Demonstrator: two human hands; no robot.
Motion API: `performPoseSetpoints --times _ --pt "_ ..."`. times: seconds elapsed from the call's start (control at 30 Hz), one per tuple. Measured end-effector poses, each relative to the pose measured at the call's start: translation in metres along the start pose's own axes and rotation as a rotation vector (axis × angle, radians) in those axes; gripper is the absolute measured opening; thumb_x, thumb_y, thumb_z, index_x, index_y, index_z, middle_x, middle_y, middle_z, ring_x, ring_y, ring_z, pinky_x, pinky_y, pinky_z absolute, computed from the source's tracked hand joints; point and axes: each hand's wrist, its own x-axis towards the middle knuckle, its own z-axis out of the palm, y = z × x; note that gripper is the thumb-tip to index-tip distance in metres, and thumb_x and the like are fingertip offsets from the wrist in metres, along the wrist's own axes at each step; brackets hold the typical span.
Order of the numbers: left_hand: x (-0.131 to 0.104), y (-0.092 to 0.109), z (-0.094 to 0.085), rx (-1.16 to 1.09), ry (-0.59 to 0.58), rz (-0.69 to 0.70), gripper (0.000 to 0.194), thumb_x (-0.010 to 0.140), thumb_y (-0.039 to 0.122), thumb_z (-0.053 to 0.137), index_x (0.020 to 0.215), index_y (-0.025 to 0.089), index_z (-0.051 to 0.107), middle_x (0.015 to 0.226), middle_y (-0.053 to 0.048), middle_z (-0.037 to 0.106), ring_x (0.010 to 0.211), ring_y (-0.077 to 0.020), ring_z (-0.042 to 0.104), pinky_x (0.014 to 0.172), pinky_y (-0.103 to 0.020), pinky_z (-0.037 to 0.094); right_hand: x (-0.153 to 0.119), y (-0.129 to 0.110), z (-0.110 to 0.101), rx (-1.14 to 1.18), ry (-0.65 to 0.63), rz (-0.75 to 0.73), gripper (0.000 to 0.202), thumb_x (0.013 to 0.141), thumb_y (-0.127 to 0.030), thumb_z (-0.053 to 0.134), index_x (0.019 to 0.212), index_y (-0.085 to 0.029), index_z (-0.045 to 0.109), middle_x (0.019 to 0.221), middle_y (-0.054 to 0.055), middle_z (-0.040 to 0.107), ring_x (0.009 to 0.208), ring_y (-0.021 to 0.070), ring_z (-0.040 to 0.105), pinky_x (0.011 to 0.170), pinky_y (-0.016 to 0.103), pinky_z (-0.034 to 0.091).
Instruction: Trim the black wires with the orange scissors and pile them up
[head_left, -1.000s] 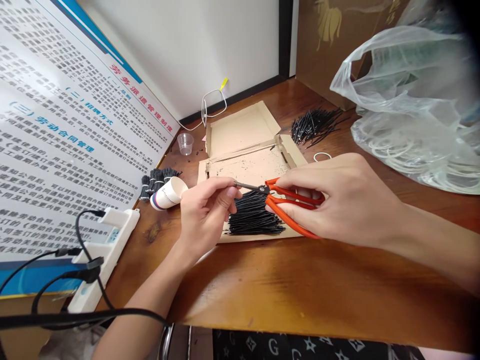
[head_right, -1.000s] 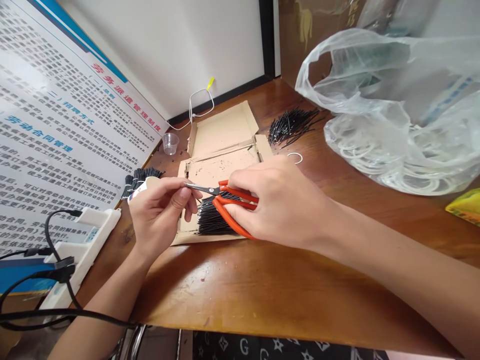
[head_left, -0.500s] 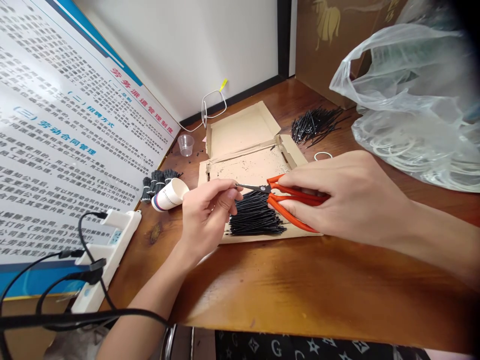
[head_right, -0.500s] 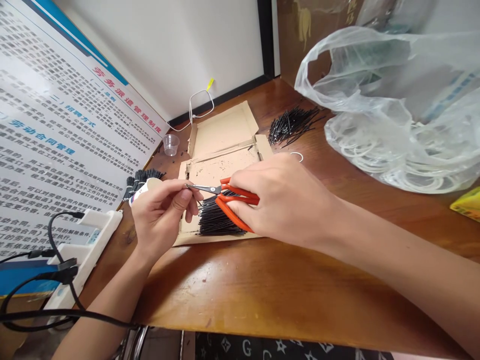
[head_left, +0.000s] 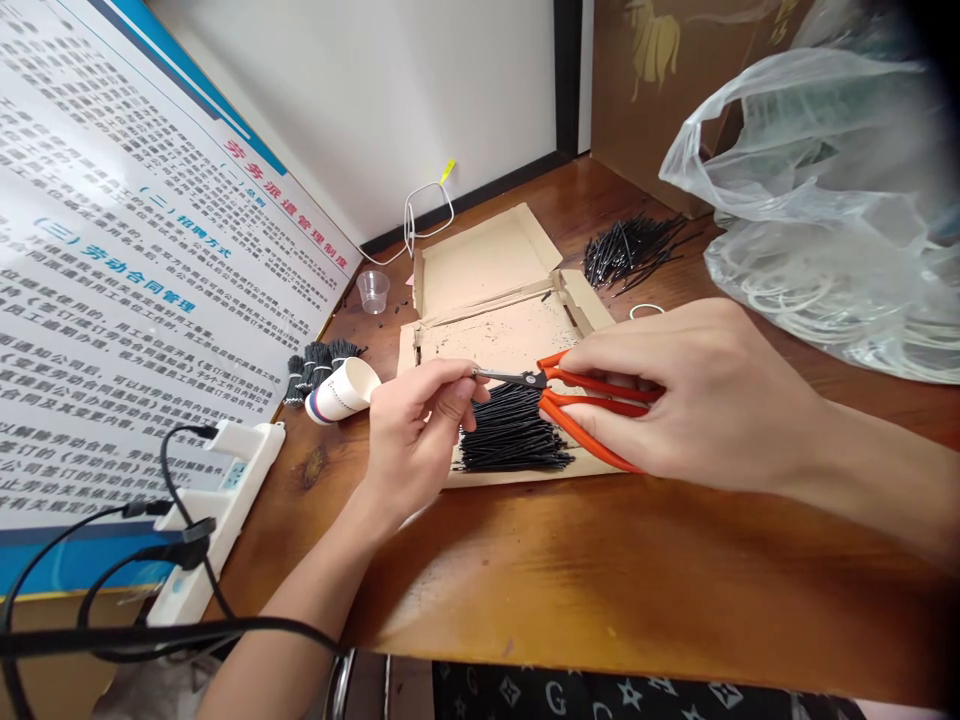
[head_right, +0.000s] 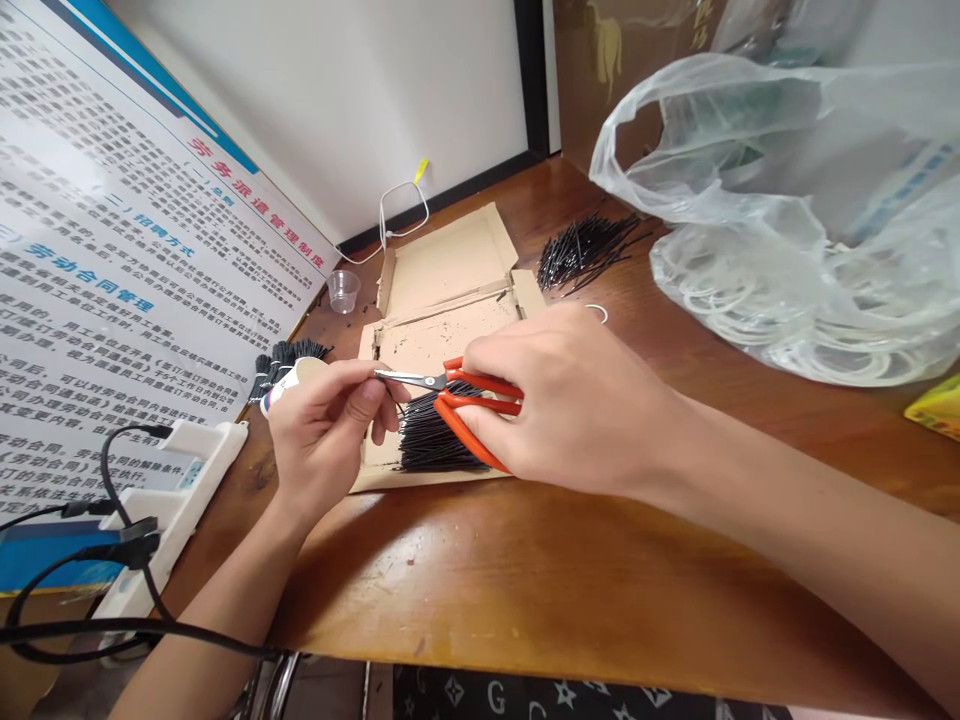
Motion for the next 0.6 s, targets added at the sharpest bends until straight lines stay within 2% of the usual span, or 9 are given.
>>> performPoseSetpoints --times 0.3,0.43,0.6 --pt "0.0011 -0.0001 -0.0018 -0.017 -0.034 -0.030 0.012 0.100 0.026 0.057 0.096 0.020 0.067 0.080 -0.001 0.068 0.056 -0.0078 0.056 0.051 -0.022 0.047 0.0000 0.0010 -0.0004 -0.001 0.000 0.013 0.021 0.080 -0.027 0.060 0.059 -0.023 0.060 0.053 0.002 0.060 0.045 0.0147 0.043 0.052 0.034 0.027" --pt "0.0023 0.0017 -0.0014 0.042 0.010 -0.053 0.015 0.095 0.033 0.065 0.092 0.019 0.068 0.080 -0.003 0.071 0.059 -0.0105 0.060 0.049 -0.022 0.047 0.0002 -0.0005 -0.0003 0.018 -0.005 0.023 0.019 0.080 -0.027 0.061 0.061 -0.023 0.061 0.051 0.001 0.058 0.044 0.0141 0.040 0.052 0.034 0.027" --pt "0.0022 0.0015 -0.0008 0.062 0.031 -0.046 0.017 0.095 0.034 0.064 0.089 0.019 0.069 0.078 -0.004 0.072 0.061 -0.0121 0.062 0.049 -0.023 0.047 0.0005 -0.0009 -0.0006 0.019 0.008 0.040 0.023 0.081 -0.029 0.061 0.059 -0.022 0.062 0.053 0.003 0.059 0.043 0.0135 0.041 0.051 0.034 0.025"
